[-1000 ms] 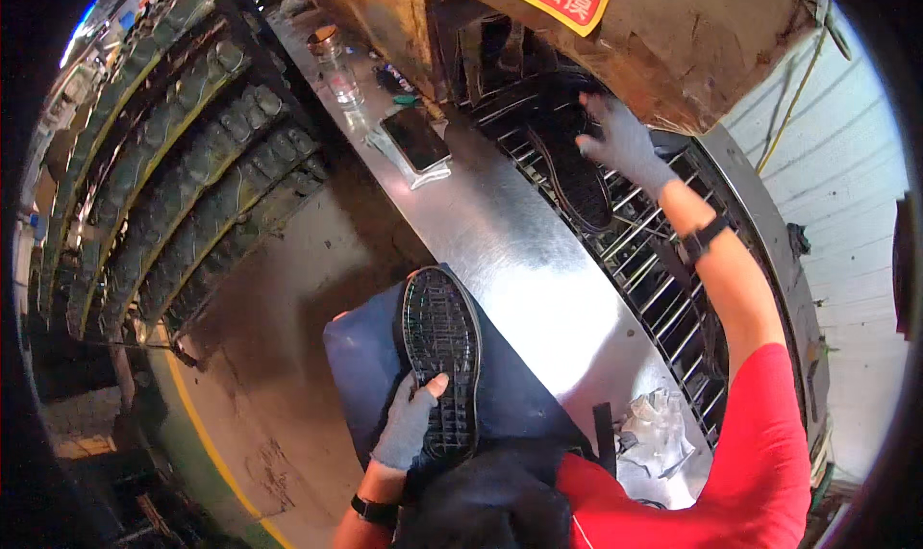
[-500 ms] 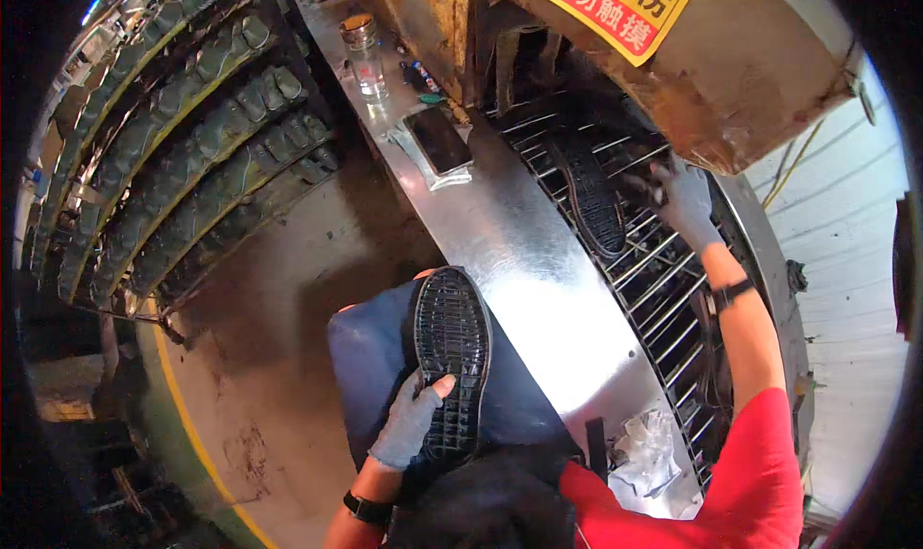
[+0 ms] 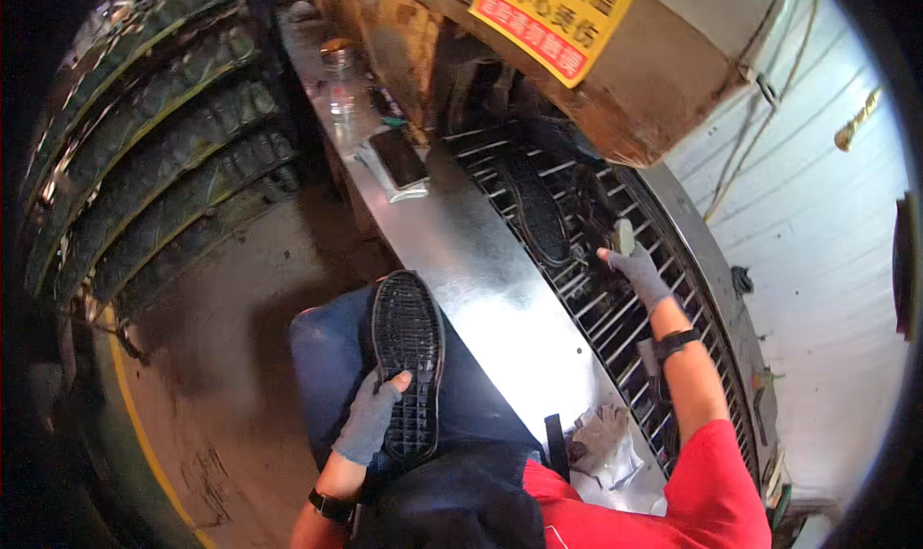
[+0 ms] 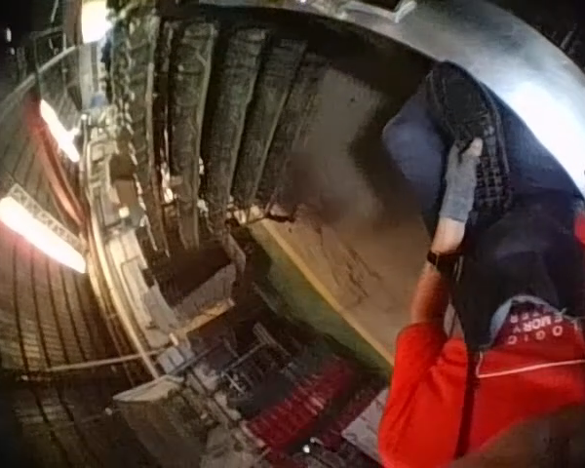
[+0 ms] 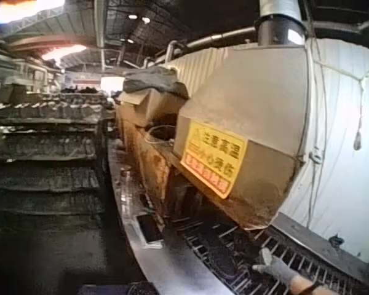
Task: Inspecting and processing shoe soles and uppers at a machinery station.
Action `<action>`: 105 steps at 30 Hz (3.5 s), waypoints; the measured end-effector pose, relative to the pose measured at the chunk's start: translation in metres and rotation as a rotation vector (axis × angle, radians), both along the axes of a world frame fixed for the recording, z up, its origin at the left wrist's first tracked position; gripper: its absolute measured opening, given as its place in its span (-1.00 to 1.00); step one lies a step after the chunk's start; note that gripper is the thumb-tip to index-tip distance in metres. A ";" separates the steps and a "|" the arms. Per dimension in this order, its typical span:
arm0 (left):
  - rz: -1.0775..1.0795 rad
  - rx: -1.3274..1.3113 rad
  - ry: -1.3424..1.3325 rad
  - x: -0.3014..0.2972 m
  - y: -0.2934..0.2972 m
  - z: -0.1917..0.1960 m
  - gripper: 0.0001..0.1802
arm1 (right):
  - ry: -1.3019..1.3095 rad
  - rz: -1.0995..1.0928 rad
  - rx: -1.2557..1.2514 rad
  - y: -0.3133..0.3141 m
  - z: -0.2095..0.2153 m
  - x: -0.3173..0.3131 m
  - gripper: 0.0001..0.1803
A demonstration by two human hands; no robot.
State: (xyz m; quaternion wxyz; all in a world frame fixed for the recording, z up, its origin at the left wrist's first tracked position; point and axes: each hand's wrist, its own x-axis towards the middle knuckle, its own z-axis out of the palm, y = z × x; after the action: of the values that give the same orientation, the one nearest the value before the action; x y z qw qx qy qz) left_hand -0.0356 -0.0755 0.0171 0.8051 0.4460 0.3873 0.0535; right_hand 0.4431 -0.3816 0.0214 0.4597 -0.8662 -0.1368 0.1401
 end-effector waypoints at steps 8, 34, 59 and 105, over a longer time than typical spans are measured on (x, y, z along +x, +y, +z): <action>-0.020 0.555 0.036 -0.021 0.002 -0.003 -0.47 | 0.200 -0.068 0.197 -0.038 0.004 -0.005 -0.60; 0.098 0.114 -0.775 0.063 0.064 0.088 -0.12 | 1.076 0.504 0.546 0.146 0.106 -0.319 -0.12; 0.086 -0.105 -0.902 0.037 0.122 0.100 -0.25 | 1.463 0.307 0.787 0.156 0.075 -0.311 0.30; 0.227 0.005 -0.861 -0.045 0.056 0.075 0.51 | 0.150 0.990 0.448 0.185 0.098 -0.334 -0.31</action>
State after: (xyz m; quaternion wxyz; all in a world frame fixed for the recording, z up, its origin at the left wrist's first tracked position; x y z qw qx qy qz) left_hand -0.0809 -0.0192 0.0919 0.8810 0.3398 0.0631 0.3232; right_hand 0.1091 -0.1969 0.1193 0.5204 -0.5669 -0.5216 0.3685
